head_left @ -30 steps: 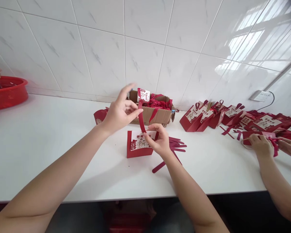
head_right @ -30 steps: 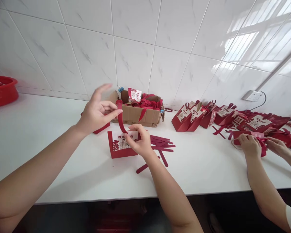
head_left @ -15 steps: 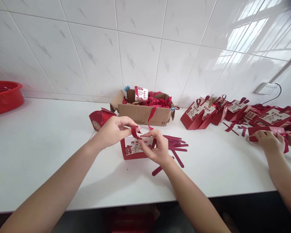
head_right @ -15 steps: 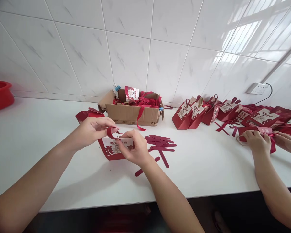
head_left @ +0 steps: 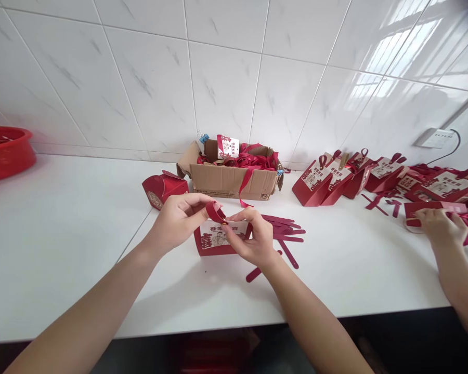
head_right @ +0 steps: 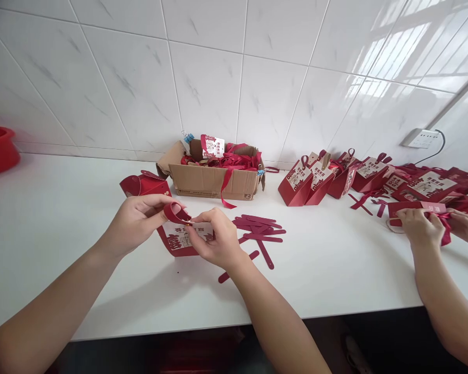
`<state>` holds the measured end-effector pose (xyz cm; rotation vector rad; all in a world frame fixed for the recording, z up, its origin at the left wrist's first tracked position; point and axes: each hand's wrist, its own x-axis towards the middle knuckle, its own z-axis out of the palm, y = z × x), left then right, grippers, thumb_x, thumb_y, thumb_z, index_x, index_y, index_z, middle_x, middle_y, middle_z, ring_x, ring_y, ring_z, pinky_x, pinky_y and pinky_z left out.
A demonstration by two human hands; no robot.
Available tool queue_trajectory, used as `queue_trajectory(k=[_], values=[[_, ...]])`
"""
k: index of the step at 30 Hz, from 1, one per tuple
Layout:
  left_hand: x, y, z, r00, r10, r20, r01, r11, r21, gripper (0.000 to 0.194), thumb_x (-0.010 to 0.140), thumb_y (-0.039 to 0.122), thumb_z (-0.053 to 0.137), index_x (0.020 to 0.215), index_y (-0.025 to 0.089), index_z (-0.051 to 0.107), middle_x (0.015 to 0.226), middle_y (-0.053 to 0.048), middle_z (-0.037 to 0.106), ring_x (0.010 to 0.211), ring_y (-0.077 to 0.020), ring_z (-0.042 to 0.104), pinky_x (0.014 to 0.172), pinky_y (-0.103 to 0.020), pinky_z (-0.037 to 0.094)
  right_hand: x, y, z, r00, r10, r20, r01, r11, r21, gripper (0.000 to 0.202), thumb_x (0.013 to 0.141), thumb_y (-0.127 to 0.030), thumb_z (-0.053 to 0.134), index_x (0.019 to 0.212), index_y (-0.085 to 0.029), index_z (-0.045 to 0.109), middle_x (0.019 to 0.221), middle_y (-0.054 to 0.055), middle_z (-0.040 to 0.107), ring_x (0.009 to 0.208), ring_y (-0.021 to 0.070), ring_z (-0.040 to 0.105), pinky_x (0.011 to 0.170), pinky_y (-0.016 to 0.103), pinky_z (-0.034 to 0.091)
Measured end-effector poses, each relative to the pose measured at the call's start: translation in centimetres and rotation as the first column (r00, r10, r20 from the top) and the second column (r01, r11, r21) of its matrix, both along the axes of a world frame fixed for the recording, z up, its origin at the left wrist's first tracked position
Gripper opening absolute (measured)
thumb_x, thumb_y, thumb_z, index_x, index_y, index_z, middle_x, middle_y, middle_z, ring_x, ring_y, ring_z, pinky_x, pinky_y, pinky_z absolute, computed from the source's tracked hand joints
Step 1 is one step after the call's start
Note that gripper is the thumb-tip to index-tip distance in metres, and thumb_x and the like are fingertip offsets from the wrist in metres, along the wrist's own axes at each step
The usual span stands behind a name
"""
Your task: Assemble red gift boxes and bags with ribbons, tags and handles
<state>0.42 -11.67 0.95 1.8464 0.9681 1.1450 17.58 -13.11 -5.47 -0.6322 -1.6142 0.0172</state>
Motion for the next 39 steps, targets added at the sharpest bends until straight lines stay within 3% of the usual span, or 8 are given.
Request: queue_trajectory(k=[8,16,24,30,35,39], values=[[-0.3,0.1,-0.5,1.0,-0.01,-0.008,0.01,1.0,0.021,0.01,0.081,0.028,0.069,0.082,0.02,0.073,0.08,-0.002,0.074,0.072,-0.0134,0.068,0.063,-0.018,0.055,-0.1,0.2,0.0,1.0,-0.013,0.011,0.012,1.0,0.018,0.019,0.081,-0.018,0.064,0.094,-0.023,0.05,0.078,0.001,0.062,0.071,0.0147,0.063,0.06,0.028,0.053],[-0.5,0.3,-0.7,0.992,-0.117,-0.044,0.118,0.993,0.023,0.012,0.081,0.028,0.066,0.082,0.017,0.07,0.08,-0.004,0.072,0.073,-0.0157,0.067,0.063,-0.021,0.056,0.0,0.5,0.2,1.0,-0.023,0.002,0.023,0.996,0.085,0.022,0.08,-0.018,0.066,0.095,-0.023,0.051,0.08,0.002,0.059,0.075,0.0162,0.06,0.062,0.03,0.052],[-0.6,0.3,-1.6,0.991,-0.111,-0.081,0.128,0.96,0.248,0.01,0.082,0.021,0.061,0.086,0.019,0.07,0.083,-0.005,0.07,0.073,-0.0154,0.063,0.058,-0.022,0.051,0.0,0.7,0.0,1.0,-0.018,0.011,0.017,0.998,0.062,0.01,0.082,-0.021,0.064,0.087,-0.022,0.056,0.079,0.003,0.062,0.073,0.0161,0.061,0.06,0.03,0.053],[-0.9,0.3,-1.4,0.981,-0.128,-0.149,0.166,0.944,0.286,0.018,0.079,0.014,0.055,0.09,0.02,0.068,0.085,-0.005,0.07,0.075,-0.0172,0.064,0.057,-0.025,0.051,0.1,0.7,0.0,1.0,0.015,0.004,-0.015,0.998,0.061,0.009,0.082,-0.018,0.064,0.086,-0.021,0.057,0.078,0.003,0.062,0.074,0.0158,0.061,0.062,0.03,0.054],[-0.8,0.3,-1.6,0.988,-0.099,-0.117,0.134,0.928,0.347,0.017,0.079,0.014,0.057,0.089,0.021,0.068,0.09,-0.005,0.071,0.082,-0.0187,0.065,0.061,-0.026,0.052,0.1,0.7,-0.1,1.0,-0.009,0.015,0.008,0.998,0.058,0.007,0.083,-0.021,0.064,0.086,-0.021,0.057,0.077,0.003,0.063,0.073,0.0164,0.062,0.061,0.03,0.054],[-0.5,0.1,-1.6,0.988,-0.092,-0.124,0.127,0.944,0.304,0.013,0.081,0.017,0.058,0.087,0.021,0.069,0.084,-0.004,0.07,0.073,-0.0162,0.064,0.055,-0.024,0.049,0.0,0.6,0.1,1.0,0.003,0.016,-0.004,0.998,0.062,0.009,0.083,-0.018,0.064,0.086,-0.021,0.057,0.077,0.003,0.063,0.073,0.0165,0.061,0.061,0.03,0.053]])
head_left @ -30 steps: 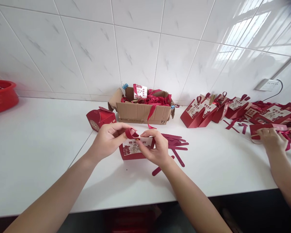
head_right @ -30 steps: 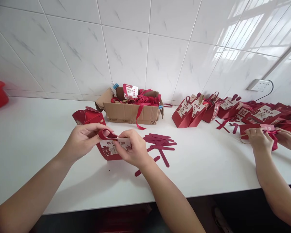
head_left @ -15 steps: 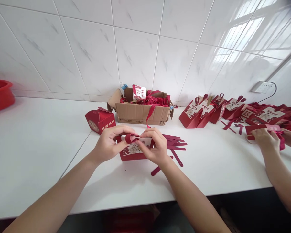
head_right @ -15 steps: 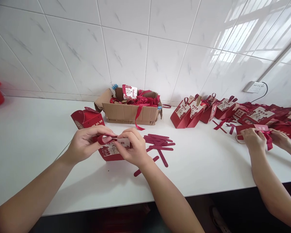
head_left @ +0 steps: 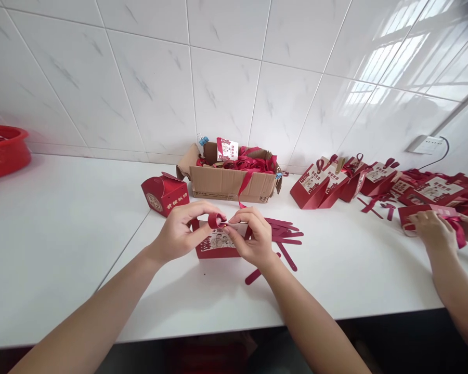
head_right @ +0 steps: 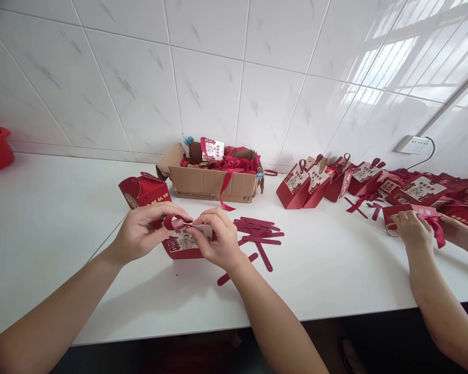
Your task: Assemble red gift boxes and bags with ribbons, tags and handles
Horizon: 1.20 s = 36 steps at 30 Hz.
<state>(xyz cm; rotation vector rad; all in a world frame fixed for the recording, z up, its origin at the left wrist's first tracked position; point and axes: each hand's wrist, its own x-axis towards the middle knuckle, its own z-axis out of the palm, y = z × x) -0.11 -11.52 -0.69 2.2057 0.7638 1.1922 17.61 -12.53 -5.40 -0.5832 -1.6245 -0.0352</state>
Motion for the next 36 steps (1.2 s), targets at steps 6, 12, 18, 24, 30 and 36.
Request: queue_trajectory(k=[6,12,18,24,30,36], values=[[0.5,-0.3,-0.1,0.998,0.042,0.047,-0.042,0.999,-0.002,0.012,0.083,0.018,0.058,0.086,0.018,0.07,0.087,-0.005,0.073,0.08,-0.0171,0.067,0.069,-0.025,0.055,0.0,-0.1,0.1,1.0,-0.002,0.008,0.002,1.0,-0.002,0.008,0.083,-0.016,0.062,0.087,-0.022,0.057,0.077,0.003,0.062,0.072,0.0166,0.061,0.061,0.031,0.053],[0.4,-0.2,-0.2,0.997,0.053,0.054,-0.056,0.997,0.056,0.015,0.079,0.013,0.06,0.088,0.019,0.071,0.082,-0.004,0.07,0.074,-0.0147,0.064,0.061,-0.022,0.051,-0.1,-0.1,-0.1,1.0,-0.016,0.015,0.016,1.0,0.005,0.01,0.083,-0.015,0.062,0.087,-0.022,0.055,0.077,0.003,0.061,0.072,0.0164,0.06,0.061,0.03,0.052],[0.2,-0.2,0.0,1.0,0.029,0.007,-0.029,0.998,-0.057,0.011,0.081,0.015,0.058,0.084,0.017,0.068,0.08,-0.004,0.068,0.072,-0.0142,0.061,0.057,-0.021,0.048,-0.1,-0.3,-0.1,1.0,-0.015,0.027,0.014,0.999,0.042,0.013,0.083,-0.013,0.061,0.09,-0.022,0.056,0.078,0.003,0.061,0.071,0.0161,0.06,0.057,0.029,0.052],[-0.1,0.1,-0.5,0.999,-0.024,0.037,0.028,0.993,-0.115,0.009,0.085,0.019,0.057,0.092,0.017,0.062,0.087,-0.006,0.066,0.083,-0.0179,0.064,0.067,-0.026,0.053,-0.1,-0.2,-0.6,0.996,-0.068,0.059,0.062,0.993,0.096,0.018,0.084,-0.01,0.059,0.095,-0.024,0.056,0.08,0.003,0.061,0.072,0.0163,0.061,0.058,0.029,0.052],[-0.5,0.9,-0.8,0.984,-0.175,0.034,0.176,0.984,0.001,0.008,0.084,0.016,0.056,0.088,0.018,0.063,0.096,-0.009,0.066,0.099,-0.0229,0.062,0.085,-0.035,0.053,-0.1,-0.1,-0.8,0.985,-0.143,0.096,0.125,0.977,0.171,0.021,0.085,-0.007,0.058,0.095,-0.024,0.055,0.078,0.002,0.062,0.069,0.0158,0.061,0.061,0.031,0.05],[-0.4,1.0,-0.8,0.989,-0.137,0.05,0.142,0.981,-0.128,0.012,0.088,0.022,0.054,0.091,0.017,0.065,0.093,-0.008,0.069,0.09,-0.0201,0.065,0.075,-0.03,0.055,-0.1,0.1,-1.0,0.979,-0.149,0.141,0.121,0.975,0.187,0.022,0.085,-0.005,0.056,0.095,-0.024,0.054,0.08,0.002,0.063,0.07,0.0151,0.061,0.063,0.032,0.048]])
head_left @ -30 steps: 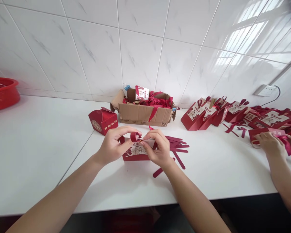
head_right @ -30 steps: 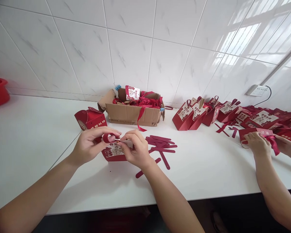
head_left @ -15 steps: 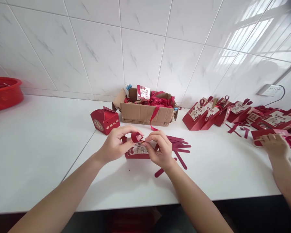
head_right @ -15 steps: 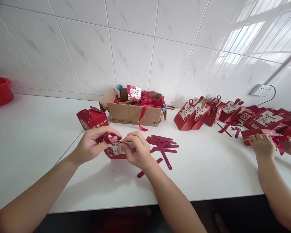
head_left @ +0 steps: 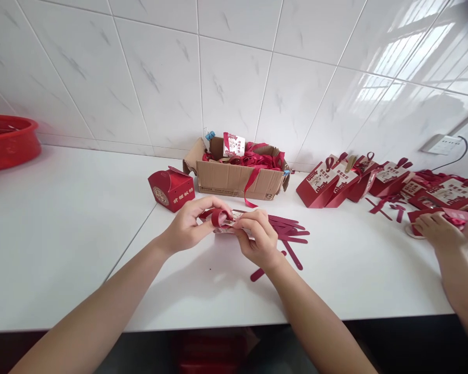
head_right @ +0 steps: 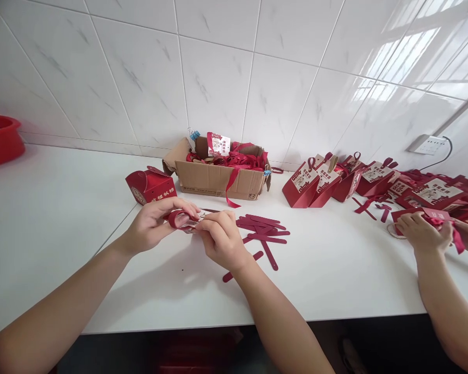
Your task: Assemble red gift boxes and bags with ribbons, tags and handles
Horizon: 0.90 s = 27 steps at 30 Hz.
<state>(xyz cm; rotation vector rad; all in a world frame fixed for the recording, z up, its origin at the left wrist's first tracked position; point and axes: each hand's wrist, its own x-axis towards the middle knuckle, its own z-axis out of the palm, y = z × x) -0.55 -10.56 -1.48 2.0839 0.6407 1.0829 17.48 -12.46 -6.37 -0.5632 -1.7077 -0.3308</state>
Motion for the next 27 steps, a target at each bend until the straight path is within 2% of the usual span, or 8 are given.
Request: queue_trajectory(k=[4,9,12,17,22,27], values=[[0.1,0.0,0.0,1.0,-0.009,-0.016,0.009,1.0,-0.018,0.014,0.087,0.023,0.055,0.092,0.016,0.067,0.093,-0.008,0.069,0.084,-0.0184,0.066,0.07,-0.027,0.055,0.0,0.1,-0.1,1.0,-0.017,0.016,0.017,1.0,0.008,0.021,0.086,-0.005,0.054,0.093,-0.025,0.054,0.078,0.001,0.063,0.069,0.0145,0.061,0.064,0.032,0.047],[-0.2,0.2,0.0,0.997,-0.059,-0.043,0.059,0.998,-0.001,0.012,0.086,0.017,0.055,0.093,0.016,0.065,0.095,-0.009,0.069,0.092,-0.0206,0.066,0.075,-0.03,0.056,0.2,0.1,-0.1,1.0,-0.019,0.007,0.019,1.0,0.011,0.021,0.084,-0.004,0.057,0.093,-0.023,0.054,0.078,0.001,0.064,0.07,0.0142,0.061,0.067,0.032,0.046],[-0.2,0.4,-0.2,0.995,-0.1,-0.025,0.101,0.993,0.057,0.016,0.082,0.011,0.056,0.094,0.016,0.064,0.097,-0.008,0.069,0.098,-0.0223,0.065,0.076,-0.031,0.057,0.3,0.2,-0.1,0.999,-0.05,-0.007,0.051,0.999,0.02,0.02,0.084,-0.003,0.057,0.09,-0.021,0.054,0.076,-0.001,0.064,0.069,0.0131,0.061,0.068,0.032,0.044],[-0.1,0.8,-1.2,0.999,-0.045,-0.023,0.047,0.994,0.103,0.02,0.079,0.007,0.06,0.094,0.017,0.066,0.097,-0.006,0.071,0.1,-0.0214,0.066,0.08,-0.03,0.057,0.4,0.4,-0.2,0.994,-0.113,0.001,0.113,0.993,0.042,0.018,0.082,-0.004,0.06,0.086,-0.021,0.055,0.073,-0.002,0.065,0.065,0.0124,0.061,0.069,0.033,0.041],[-0.5,1.4,-2.3,0.999,-0.027,0.018,0.024,0.993,0.116,0.014,0.082,0.01,0.061,0.089,0.019,0.069,0.096,-0.005,0.073,0.099,-0.0198,0.067,0.086,-0.031,0.057,0.4,0.7,-0.4,1.0,-0.021,0.001,0.021,1.0,-0.001,0.019,0.08,-0.006,0.065,0.087,-0.022,0.056,0.072,-0.001,0.065,0.065,0.0133,0.062,0.067,0.033,0.045],[-0.4,1.5,-2.2,0.998,-0.051,0.047,0.042,0.982,0.182,0.01,0.083,0.012,0.063,0.087,0.018,0.07,0.091,-0.006,0.073,0.094,-0.0195,0.068,0.081,-0.03,0.058,0.7,0.8,-0.5,0.995,0.094,-0.017,-0.096,0.984,-0.147,0.022,0.08,-0.016,0.068,0.099,-0.023,0.059,0.086,0.005,0.065,0.078,0.017,0.064,0.066,0.032,0.053]])
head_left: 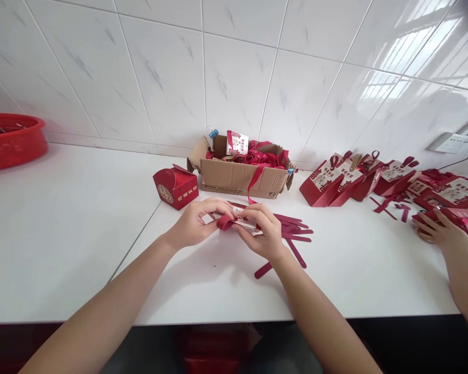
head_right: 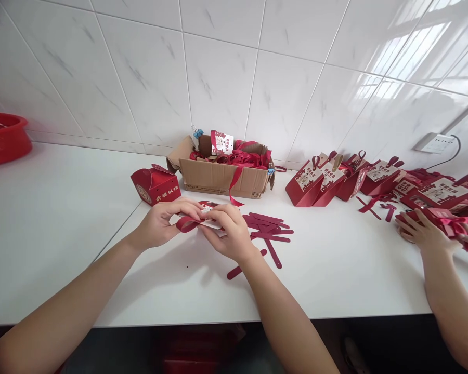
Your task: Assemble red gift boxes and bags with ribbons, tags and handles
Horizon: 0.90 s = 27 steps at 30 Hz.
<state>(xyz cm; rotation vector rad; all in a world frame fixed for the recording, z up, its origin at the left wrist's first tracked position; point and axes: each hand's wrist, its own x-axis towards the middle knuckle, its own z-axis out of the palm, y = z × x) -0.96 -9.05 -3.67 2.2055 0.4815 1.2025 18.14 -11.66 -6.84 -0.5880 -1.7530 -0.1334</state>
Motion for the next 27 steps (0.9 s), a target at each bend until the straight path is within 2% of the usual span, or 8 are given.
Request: queue_trajectory(k=[3,10,16,22,27], values=[[0.21,-0.06,0.14,1.0,0.005,0.006,-0.005,0.999,0.043,0.009,0.083,0.012,0.063,0.086,0.017,0.07,0.087,-0.007,0.073,0.091,-0.0193,0.068,0.081,-0.031,0.058,0.11,0.08,0.01,1.0,0.029,0.011,-0.029,0.999,-0.033,0.023,0.082,-0.019,0.066,0.104,-0.023,0.06,0.091,0.006,0.064,0.082,0.0177,0.065,0.068,0.033,0.057],[0.26,0.05,0.13,0.999,-0.034,0.014,0.034,0.999,0.031,0.009,0.081,0.011,0.065,0.083,0.018,0.069,0.087,-0.006,0.073,0.087,-0.0184,0.07,0.078,-0.029,0.059,0.39,0.03,0.46,0.997,0.067,0.038,-0.064,0.996,-0.06,0.019,0.081,-0.019,0.065,0.1,-0.023,0.063,0.091,0.006,0.059,0.082,0.0172,0.063,0.068,0.033,0.057],[0.11,-0.23,0.27,0.998,0.045,-0.041,-0.047,0.997,-0.06,0.007,0.079,0.011,0.064,0.08,0.016,0.068,0.084,-0.006,0.072,0.086,-0.0191,0.07,0.073,-0.027,0.059,0.52,-0.1,0.68,0.993,0.078,0.083,-0.074,0.996,-0.055,0.022,0.081,-0.017,0.063,0.101,-0.023,0.062,0.093,0.006,0.058,0.078,0.0162,0.063,0.066,0.032,0.057],[0.02,-0.26,0.23,1.0,0.0,-0.025,-0.002,0.997,-0.078,0.006,0.08,0.012,0.064,0.08,0.017,0.068,0.086,-0.006,0.072,0.087,-0.0194,0.069,0.076,-0.029,0.058,0.55,-0.2,0.76,0.988,0.095,0.119,-0.088,0.994,-0.068,0.024,0.079,-0.014,0.062,0.101,-0.023,0.061,0.094,0.006,0.059,0.077,0.0157,0.062,0.064,0.031,0.056],[0.14,-0.29,0.33,0.999,0.007,-0.044,-0.011,0.996,-0.09,0.005,0.08,0.012,0.064,0.081,0.017,0.066,0.085,-0.005,0.072,0.084,-0.0174,0.068,0.074,-0.027,0.058,0.49,-0.31,0.83,0.987,0.068,0.144,-0.059,0.996,-0.068,0.02,0.079,-0.016,0.06,0.098,-0.023,0.06,0.093,0.006,0.06,0.078,0.0166,0.063,0.065,0.032,0.056]])
